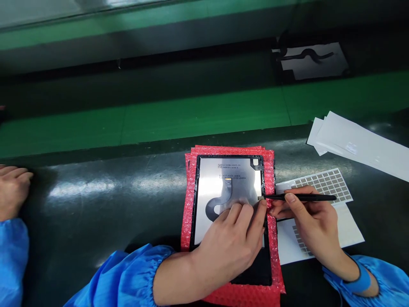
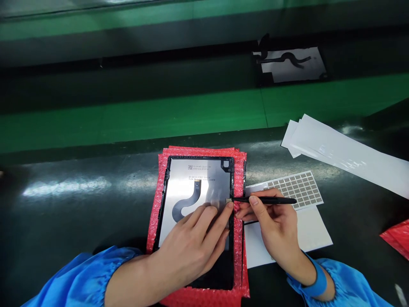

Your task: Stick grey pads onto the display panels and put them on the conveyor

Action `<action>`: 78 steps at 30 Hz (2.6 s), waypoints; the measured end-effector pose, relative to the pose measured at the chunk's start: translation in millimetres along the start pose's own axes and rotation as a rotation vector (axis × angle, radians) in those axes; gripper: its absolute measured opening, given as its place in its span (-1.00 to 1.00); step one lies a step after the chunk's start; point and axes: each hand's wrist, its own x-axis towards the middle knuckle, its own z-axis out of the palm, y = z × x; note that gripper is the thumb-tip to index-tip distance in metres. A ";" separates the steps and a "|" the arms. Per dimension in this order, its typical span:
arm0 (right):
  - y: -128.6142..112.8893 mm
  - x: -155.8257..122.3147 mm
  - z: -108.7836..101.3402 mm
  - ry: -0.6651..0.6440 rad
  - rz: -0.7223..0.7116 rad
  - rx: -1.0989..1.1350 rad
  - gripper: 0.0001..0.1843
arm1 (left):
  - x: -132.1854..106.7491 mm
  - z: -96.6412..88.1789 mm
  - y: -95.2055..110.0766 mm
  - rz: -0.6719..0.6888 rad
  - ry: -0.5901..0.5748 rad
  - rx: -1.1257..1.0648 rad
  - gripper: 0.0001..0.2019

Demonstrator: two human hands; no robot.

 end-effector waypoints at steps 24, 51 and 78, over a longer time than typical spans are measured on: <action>-20.9 -10.8 -95.9 -0.301 -0.086 -0.561 -0.68 | 8.9 0.7 1.9 -0.087 0.004 -0.044 -0.53; -17.9 -4.7 -88.4 -0.249 0.020 -0.377 -0.60 | -41.6 19.9 -111.0 -0.498 0.249 -0.653 -0.36; -12.1 5.3 109.0 -0.254 -0.042 -0.368 -0.56 | -77.8 25.0 -81.4 -0.428 0.405 -0.726 -0.44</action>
